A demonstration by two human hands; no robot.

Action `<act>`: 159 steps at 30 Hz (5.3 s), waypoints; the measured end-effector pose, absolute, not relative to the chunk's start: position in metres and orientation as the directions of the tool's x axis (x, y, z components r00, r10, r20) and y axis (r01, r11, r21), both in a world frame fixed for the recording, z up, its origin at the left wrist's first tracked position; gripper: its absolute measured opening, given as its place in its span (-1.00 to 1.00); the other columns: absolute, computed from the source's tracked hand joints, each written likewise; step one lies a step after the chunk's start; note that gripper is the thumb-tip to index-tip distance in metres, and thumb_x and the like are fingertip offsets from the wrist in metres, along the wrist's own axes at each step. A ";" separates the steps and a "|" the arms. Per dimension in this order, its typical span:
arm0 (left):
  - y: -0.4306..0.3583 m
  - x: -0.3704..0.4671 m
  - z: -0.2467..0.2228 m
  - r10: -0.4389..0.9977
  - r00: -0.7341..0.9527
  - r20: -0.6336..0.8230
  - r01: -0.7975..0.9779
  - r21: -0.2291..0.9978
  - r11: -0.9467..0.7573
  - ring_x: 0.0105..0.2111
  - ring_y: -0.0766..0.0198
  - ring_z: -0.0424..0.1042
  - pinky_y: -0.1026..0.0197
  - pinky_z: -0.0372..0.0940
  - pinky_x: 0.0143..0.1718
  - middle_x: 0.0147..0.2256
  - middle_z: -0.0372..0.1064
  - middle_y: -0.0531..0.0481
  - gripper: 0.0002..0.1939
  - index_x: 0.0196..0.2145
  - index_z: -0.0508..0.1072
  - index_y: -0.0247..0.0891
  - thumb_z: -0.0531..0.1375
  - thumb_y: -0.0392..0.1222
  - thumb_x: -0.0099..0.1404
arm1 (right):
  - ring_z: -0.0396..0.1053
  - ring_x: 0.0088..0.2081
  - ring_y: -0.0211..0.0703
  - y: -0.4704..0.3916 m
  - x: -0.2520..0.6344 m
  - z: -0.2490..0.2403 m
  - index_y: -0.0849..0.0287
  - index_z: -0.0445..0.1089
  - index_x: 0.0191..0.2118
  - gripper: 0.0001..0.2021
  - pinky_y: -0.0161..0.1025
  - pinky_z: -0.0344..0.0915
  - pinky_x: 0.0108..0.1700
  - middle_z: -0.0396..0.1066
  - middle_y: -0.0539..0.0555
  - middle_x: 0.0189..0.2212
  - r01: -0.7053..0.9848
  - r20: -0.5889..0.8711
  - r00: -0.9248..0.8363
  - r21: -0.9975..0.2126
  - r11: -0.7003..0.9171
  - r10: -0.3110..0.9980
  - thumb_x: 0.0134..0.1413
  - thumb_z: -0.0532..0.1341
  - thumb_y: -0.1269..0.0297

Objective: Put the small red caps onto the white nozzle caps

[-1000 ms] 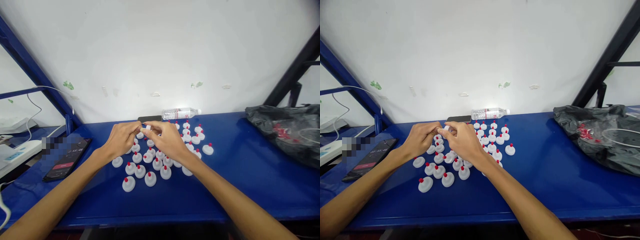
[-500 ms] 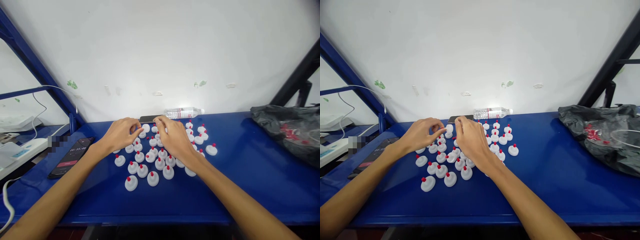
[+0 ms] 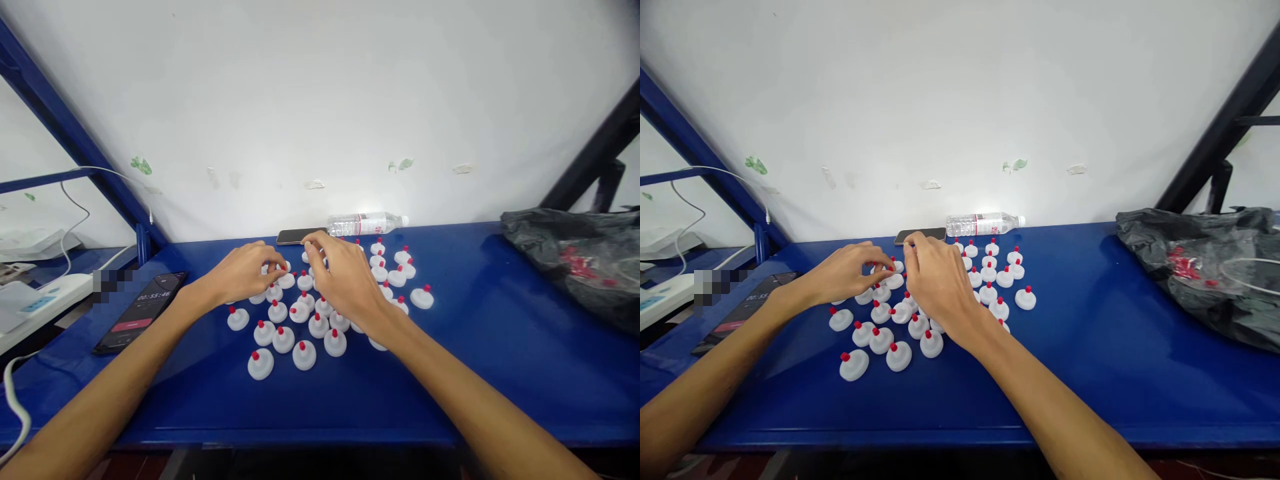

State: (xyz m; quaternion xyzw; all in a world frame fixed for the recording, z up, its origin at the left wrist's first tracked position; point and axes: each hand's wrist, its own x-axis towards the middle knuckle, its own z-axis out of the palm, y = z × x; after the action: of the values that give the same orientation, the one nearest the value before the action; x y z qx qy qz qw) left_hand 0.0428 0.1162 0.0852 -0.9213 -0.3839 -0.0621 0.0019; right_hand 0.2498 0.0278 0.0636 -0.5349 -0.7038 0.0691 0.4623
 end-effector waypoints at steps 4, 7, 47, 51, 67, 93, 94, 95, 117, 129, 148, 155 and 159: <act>0.117 0.043 0.084 0.688 0.718 0.106 0.685 0.070 -0.726 -0.20 0.19 0.54 0.02 0.50 -0.09 -0.17 0.53 -0.04 -0.70 -0.07 0.53 -0.27 0.25 0.03 0.49 | 0.56 -0.22 -0.10 0.027 0.249 0.063 0.16 0.51 0.01 -0.74 -0.19 0.26 -0.20 0.64 0.07 -0.21 0.707 0.576 -0.014 -0.572 0.415 0.817 0.51 0.06 0.32; 0.117 0.043 0.085 0.684 0.722 0.105 0.679 0.080 -0.730 -0.21 0.20 0.54 0.02 0.50 -0.10 -0.18 0.53 -0.03 -0.70 -0.07 0.53 -0.27 0.25 0.03 0.50 | 0.56 -0.20 -0.10 0.028 0.248 0.061 0.17 0.51 0.02 -0.74 -0.19 0.27 -0.19 0.64 0.08 -0.18 0.708 0.580 -0.028 -0.564 0.426 0.814 0.51 0.06 0.32; 0.149 -0.038 0.111 0.823 0.309 -0.477 0.923 -0.056 -0.380 -0.37 0.28 0.48 0.18 0.46 -0.31 -0.31 0.48 0.05 -0.69 -0.21 0.52 -0.29 0.28 0.06 0.47 | 0.07 0.47 0.30 0.025 0.245 0.050 0.26 0.66 -0.04 -0.44 0.30 -0.02 0.45 0.35 0.36 0.34 0.863 0.354 -0.361 -0.225 0.453 0.863 0.60 -0.10 0.14; 0.146 -0.034 0.126 0.826 0.464 -0.320 0.886 0.158 -0.436 -0.55 0.37 0.26 0.27 0.24 -0.49 -0.52 0.26 0.16 -0.54 -0.41 0.42 -0.26 0.22 0.17 0.47 | 0.35 0.27 0.14 0.027 0.248 0.061 0.25 0.58 0.09 -0.60 0.12 0.18 0.35 0.55 0.25 0.12 0.833 0.503 -0.234 -0.338 0.438 0.832 0.57 0.00 0.24; 0.114 0.052 0.077 0.708 0.661 0.249 0.529 0.514 -0.675 -0.36 0.28 0.48 0.15 0.46 -0.28 -0.29 0.48 0.03 -0.60 -0.14 0.52 -0.29 0.17 0.14 0.53 | 0.59 -0.28 -0.04 0.030 0.262 0.079 0.23 0.59 0.01 -0.70 -0.12 0.36 -0.13 0.67 0.08 -0.31 0.771 0.582 -0.012 -0.513 0.378 0.813 0.37 0.33 0.10; 0.125 0.070 0.069 0.764 0.645 -0.010 0.757 0.144 -0.637 -0.12 0.16 0.56 0.01 0.53 -0.06 -0.05 0.53 -0.08 -0.70 0.00 0.53 -0.26 0.27 0.01 0.49 | 0.59 -0.22 -0.01 0.028 0.255 0.078 0.29 0.58 0.01 -0.68 -0.10 0.36 -0.06 0.66 0.15 -0.32 0.828 0.575 -0.038 -0.440 0.349 0.817 0.41 0.25 0.14; 0.124 0.070 0.069 0.763 0.646 -0.014 0.757 0.141 -0.638 -0.12 0.16 0.56 0.00 0.53 -0.06 -0.05 0.53 -0.09 -0.70 0.00 0.52 -0.26 0.27 0.00 0.49 | 0.58 -0.22 -0.02 0.028 0.255 0.078 0.30 0.58 0.00 -0.69 -0.10 0.35 -0.07 0.66 0.14 -0.32 0.828 0.575 -0.039 -0.440 0.349 0.817 0.41 0.25 0.14; 0.123 0.071 0.070 0.761 0.649 -0.017 0.755 0.140 -0.641 -0.12 0.16 0.56 0.00 0.53 -0.06 -0.05 0.53 -0.09 -0.70 0.00 0.52 -0.27 0.27 0.00 0.49 | 0.58 -0.23 -0.02 0.028 0.255 0.078 0.30 0.58 -0.01 -0.69 -0.11 0.35 -0.08 0.66 0.14 -0.33 0.828 0.574 -0.039 -0.440 0.348 0.818 0.41 0.25 0.15; 0.116 0.055 0.077 0.815 0.530 0.235 0.389 0.787 -0.479 -0.45 0.38 0.42 0.31 0.38 -0.48 -0.23 0.48 0.01 -0.68 -0.01 0.48 -0.30 0.26 0.03 0.50 | 0.58 -0.23 0.02 0.027 0.251 0.071 0.29 0.58 0.01 -0.72 -0.10 0.31 -0.11 0.68 0.16 -0.25 0.858 0.504 -0.132 -0.373 0.354 0.853 0.40 0.28 0.17; 0.109 0.053 0.079 0.734 0.617 0.284 0.437 0.652 -0.619 -0.49 0.39 0.41 0.28 0.40 -0.47 -0.30 0.49 0.04 -0.65 -0.02 0.50 -0.30 0.23 0.07 0.52 | 0.59 -0.11 0.05 0.031 0.253 0.065 0.27 0.54 0.12 -0.70 -0.04 0.30 0.12 0.67 0.18 -0.20 0.841 0.546 -0.192 -0.337 0.424 0.815 0.39 0.32 0.23; 0.107 0.042 0.064 0.454 0.738 0.499 0.413 0.197 -0.889 -0.36 0.31 0.46 0.17 0.47 -0.27 -0.29 0.47 0.04 -0.75 -0.19 0.50 -0.28 0.23 -0.02 0.52 | 0.54 0.07 0.17 0.030 0.259 0.058 0.22 0.49 0.25 -0.63 0.19 0.28 0.32 0.66 0.17 -0.22 0.781 0.543 -0.309 -0.323 0.534 0.781 0.42 0.24 0.27; 0.105 0.043 0.064 0.430 0.767 0.476 0.395 0.177 -0.901 -0.37 0.31 0.46 0.18 0.46 -0.29 -0.31 0.46 0.05 -0.74 -0.20 0.50 -0.29 0.24 -0.02 0.51 | 0.61 -0.17 0.10 0.030 0.258 0.055 0.19 0.55 0.11 -0.74 0.15 0.24 0.37 0.53 -0.01 -0.52 0.733 0.565 -0.353 -0.328 0.596 0.745 0.43 0.22 0.32; 0.105 0.045 0.072 0.475 0.732 0.489 0.407 0.245 -0.880 -0.41 0.33 0.43 0.19 0.44 -0.31 -0.36 0.44 0.08 -0.70 -0.24 0.50 -0.29 0.21 0.01 0.53 | 0.60 -0.05 0.14 0.032 0.254 0.059 0.29 0.51 0.20 -0.65 0.11 0.29 0.31 0.61 0.06 -0.43 0.748 0.564 -0.297 -0.364 0.555 0.770 0.43 0.25 0.25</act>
State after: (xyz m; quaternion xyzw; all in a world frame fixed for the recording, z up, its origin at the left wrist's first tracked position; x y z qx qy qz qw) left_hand 0.0446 0.1051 0.0721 -0.9286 -0.2373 -0.2788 -0.0607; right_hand 0.2538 0.0315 0.0594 -0.4713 -0.8052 0.0156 0.3595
